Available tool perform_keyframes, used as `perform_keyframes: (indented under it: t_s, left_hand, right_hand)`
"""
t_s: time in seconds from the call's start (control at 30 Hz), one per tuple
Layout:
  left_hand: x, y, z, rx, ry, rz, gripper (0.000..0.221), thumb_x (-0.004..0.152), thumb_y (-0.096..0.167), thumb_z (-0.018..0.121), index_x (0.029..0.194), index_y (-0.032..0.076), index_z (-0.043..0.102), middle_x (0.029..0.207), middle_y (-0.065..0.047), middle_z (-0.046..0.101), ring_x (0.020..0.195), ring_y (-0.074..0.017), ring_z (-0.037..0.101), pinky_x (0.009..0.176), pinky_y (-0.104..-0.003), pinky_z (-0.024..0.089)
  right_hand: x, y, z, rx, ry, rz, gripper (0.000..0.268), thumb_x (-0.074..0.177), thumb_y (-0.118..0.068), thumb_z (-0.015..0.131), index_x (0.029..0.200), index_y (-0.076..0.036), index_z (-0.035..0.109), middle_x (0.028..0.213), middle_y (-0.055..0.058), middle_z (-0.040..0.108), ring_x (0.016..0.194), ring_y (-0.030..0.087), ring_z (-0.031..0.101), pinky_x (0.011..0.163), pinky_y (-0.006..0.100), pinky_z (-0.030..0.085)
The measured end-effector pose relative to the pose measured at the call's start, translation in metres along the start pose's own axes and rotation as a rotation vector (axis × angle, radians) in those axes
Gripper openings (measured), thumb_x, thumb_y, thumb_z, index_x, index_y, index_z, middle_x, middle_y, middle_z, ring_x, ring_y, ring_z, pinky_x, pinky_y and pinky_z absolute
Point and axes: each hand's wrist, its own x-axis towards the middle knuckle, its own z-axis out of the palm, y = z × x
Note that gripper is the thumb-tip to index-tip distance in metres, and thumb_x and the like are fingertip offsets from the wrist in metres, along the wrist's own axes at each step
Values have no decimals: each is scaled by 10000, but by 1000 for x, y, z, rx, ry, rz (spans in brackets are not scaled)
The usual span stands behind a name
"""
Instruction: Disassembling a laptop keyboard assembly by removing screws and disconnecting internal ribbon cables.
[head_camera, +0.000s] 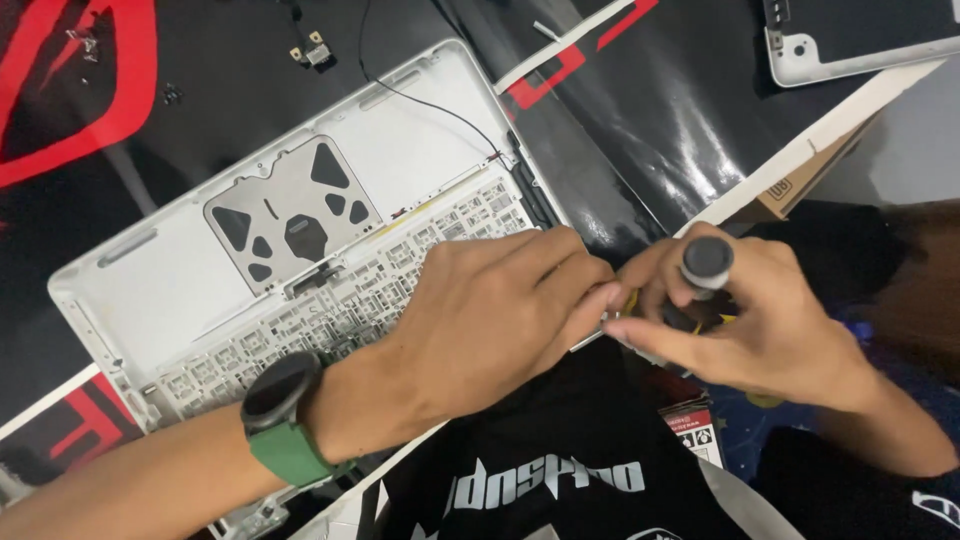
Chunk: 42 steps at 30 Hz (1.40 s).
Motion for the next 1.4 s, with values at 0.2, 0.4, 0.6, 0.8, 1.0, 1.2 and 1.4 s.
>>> perform_keyframes:
  t_s: [0.2, 0.4, 0.6, 0.8, 1.0, 1.2, 1.4]
  left_hand:
    - [1, -1, -4, -100, -40, -68, 195, 1036, 232, 672, 925, 81, 724, 801, -6, 629, 566, -142, 583, 338, -292, 365]
    - [-6, -7, -16, -113, -139, -90, 186, 1027, 190, 605, 885, 97, 683, 756, -2, 625, 623, -151, 617, 328, -310, 385]
    - [-25, -19, -7, 169, -175, 36, 302, 1032, 140, 696, 759, 119, 568, 692, 7, 491, 603, -151, 429, 388, -307, 287]
    - [-28, -25, -6, 199, -182, 56, 281, 946, 93, 743, 764, 139, 534, 705, 9, 485, 598, -134, 428, 378, -287, 285]
    - [-23, -31, -13, 284, -220, 33, 255, 976, 59, 684, 790, 135, 528, 730, 11, 462, 588, -111, 380, 360, -272, 252]
    - [-23, -38, -13, 479, -150, 22, 267, 991, 133, 717, 791, 173, 544, 770, 34, 466, 617, -112, 392, 367, -271, 229]
    - [-23, -41, -14, 591, -144, 137, 146, 952, 58, 686, 1027, 174, 640, 825, 67, 520, 712, -83, 461, 471, -228, 273]
  right_hand:
    - [-1, 4, 8, 105, 72, 126, 422, 850, -36, 771, 800, -136, 364, 868, 78, 716, 595, 75, 648, 510, 165, 447]
    - [-40, 17, -17, 405, 157, 213, 287, 1083, -310, 363, 933, -98, 485, 966, 126, 670, 737, 194, 687, 664, 289, 635]
    - [-51, -3, -28, -130, 302, 269, 644, 1074, -507, 260, 700, -36, 490, 936, 184, 588, 870, 258, 597, 879, 376, 460]
    - [-42, 12, 15, -176, -107, 285, 363, 783, -337, 807, 780, -163, 489, 948, 1, 758, 554, 48, 639, 443, 147, 510]
    - [-17, 7, 31, -244, 146, 126, 525, 752, -139, 881, 714, -91, 360, 832, 75, 734, 677, 107, 723, 557, 188, 538]
    - [-18, 8, 18, -292, 116, 106, 443, 820, -199, 837, 747, -112, 409, 799, 50, 683, 638, 102, 660, 557, 211, 506]
    - [-82, 15, -49, -338, 237, 313, 701, 997, -611, 244, 809, -23, 577, 1159, 181, 638, 859, 180, 669, 783, 266, 537]
